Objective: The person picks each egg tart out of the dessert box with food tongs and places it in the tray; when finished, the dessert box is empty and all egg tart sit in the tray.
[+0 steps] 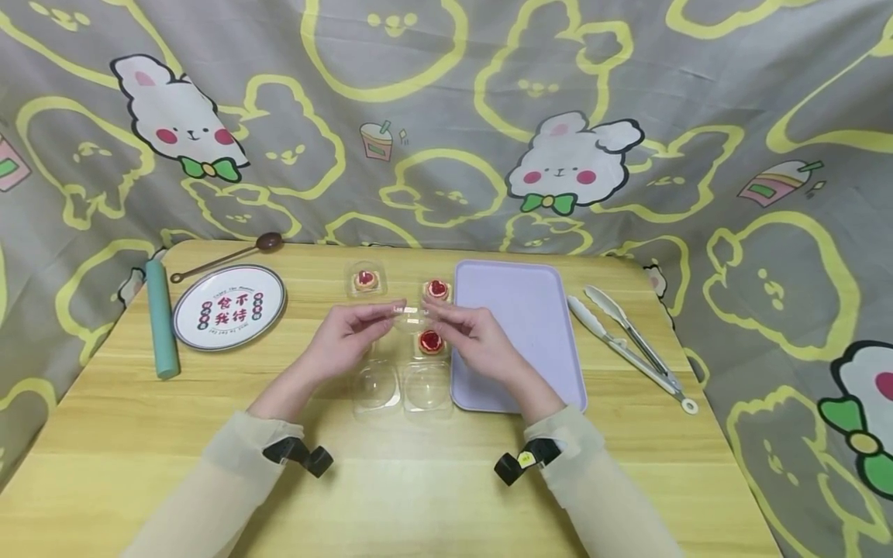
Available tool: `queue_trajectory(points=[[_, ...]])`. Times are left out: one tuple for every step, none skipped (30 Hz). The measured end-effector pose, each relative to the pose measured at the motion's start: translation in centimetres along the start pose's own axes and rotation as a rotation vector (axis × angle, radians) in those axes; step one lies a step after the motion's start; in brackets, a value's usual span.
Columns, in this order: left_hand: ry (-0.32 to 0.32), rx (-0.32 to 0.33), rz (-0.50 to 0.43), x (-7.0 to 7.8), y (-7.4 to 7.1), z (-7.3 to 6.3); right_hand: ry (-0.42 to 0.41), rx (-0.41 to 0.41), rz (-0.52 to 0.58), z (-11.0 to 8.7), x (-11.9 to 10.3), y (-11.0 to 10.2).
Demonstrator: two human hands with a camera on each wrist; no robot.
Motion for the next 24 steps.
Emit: queue_trajectory(points=[[-0.002, 0.008, 0.005, 0.0, 0.0, 0.0, 0.002, 0.003, -0.013, -0.1, 0.1, 0.0], [-0.005, 0.017, 0.01, -0.1, -0.1, -0.1, 0.006, 0.005, -0.013, -0.1, 0.1, 0.0], [-0.008, 0.024, 0.011, -0.1, -0.1, -0.1, 0.012, 0.007, -0.02, -0.2, 0.2, 0.0], [-0.013, 0.034, 0.015, -0.2, -0.2, -0.2, 0.019, 0.01, -0.022, -0.2, 0.2, 0.1], [-0.017, 0.046, 0.017, -0.3, -0.3, -0.2, 0.032, 0.012, -0.011, -0.2, 0.3, 0.1], [-0.02, 0.056, 0.013, -0.4, -0.3, -0.2, 0.044, 0.009, 0.004, -0.3, 0.3, 0.1], [-0.027, 0.064, 0.006, -0.5, -0.3, -0.2, 0.057, 0.008, 0.021, -0.3, 0.4, 0.3], [-0.029, 0.068, -0.003, -0.6, -0.4, -0.3, 0.062, 0.002, 0.035, -0.3, 0.4, 0.4], [-0.034, 0.071, -0.011, -0.7, -0.4, -0.3, 0.068, -0.006, 0.046, -0.4, 0.5, 0.5], [-0.039, 0.068, -0.023, -0.7, -0.4, -0.4, 0.072, -0.014, 0.064, -0.4, 0.5, 0.7], [-0.04, 0.06, -0.037, -0.8, -0.3, -0.4, 0.076, -0.022, 0.078, -0.4, 0.5, 0.8], [-0.043, 0.044, -0.056, -0.8, -0.3, -0.5, 0.077, -0.03, 0.097, -0.4, 0.5, 0.9], [-0.046, 0.025, -0.064, -0.8, -0.3, -0.5, 0.075, -0.037, 0.116, -0.5, 0.6, 1.0], [-0.044, 0.005, -0.064, -0.8, -0.3, -0.6, 0.074, -0.047, 0.139, -0.5, 0.6, 1.1], [-0.045, -0.016, -0.056, -0.8, -0.3, -0.6, 0.072, -0.054, 0.166, -0.5, 0.6, 1.2], [-0.041, -0.041, -0.055, -0.8, -0.3, -0.7, 0.067, -0.058, 0.188, -0.6, 0.6, 1.2], [-0.036, -0.064, -0.053, -0.8, -0.3, -0.8, 0.066, -0.06, 0.208, -0.6, 0.5, 1.2], [-0.034, -0.085, -0.048, -0.8, -0.3, -0.8, 0.064, -0.062, 0.226, -0.6, 0.5, 1.2], [-0.03, -0.099, -0.038, -0.8, -0.3, -0.9, 0.062, -0.06, 0.231, -0.7, 0.5, 1.2], [-0.027, -0.106, -0.03, -0.8, -0.3, -0.9, 0.062, -0.058, 0.233, -0.6, 0.5, 1.2], [-0.027, -0.109, -0.027, -0.8, -0.3, -1.0, 0.059, -0.056, 0.23, -0.6, 0.5, 1.2], [-0.024, -0.113, -0.032, -0.8, -0.3, -1.0, 0.059, -0.053, 0.225, -0.6, 0.5, 1.2], [-0.024, -0.111, -0.037, -0.8, -0.3, -1.0, 0.06, -0.052, 0.226, -0.5, 0.5, 1.2], [-0.027, -0.108, -0.042, -0.9, -0.3, -1.0, 0.058, -0.052, 0.226, -0.5, 0.6, 1.2]])
Point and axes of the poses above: each hand's wrist, its own z-axis towards the middle knuckle, its own y-axis out of the palm, x = y × z, the point moved 4 cm from there along z, towards the middle knuckle, and after that the axes turned 6 degrees about -y, right-handed, at the moved point
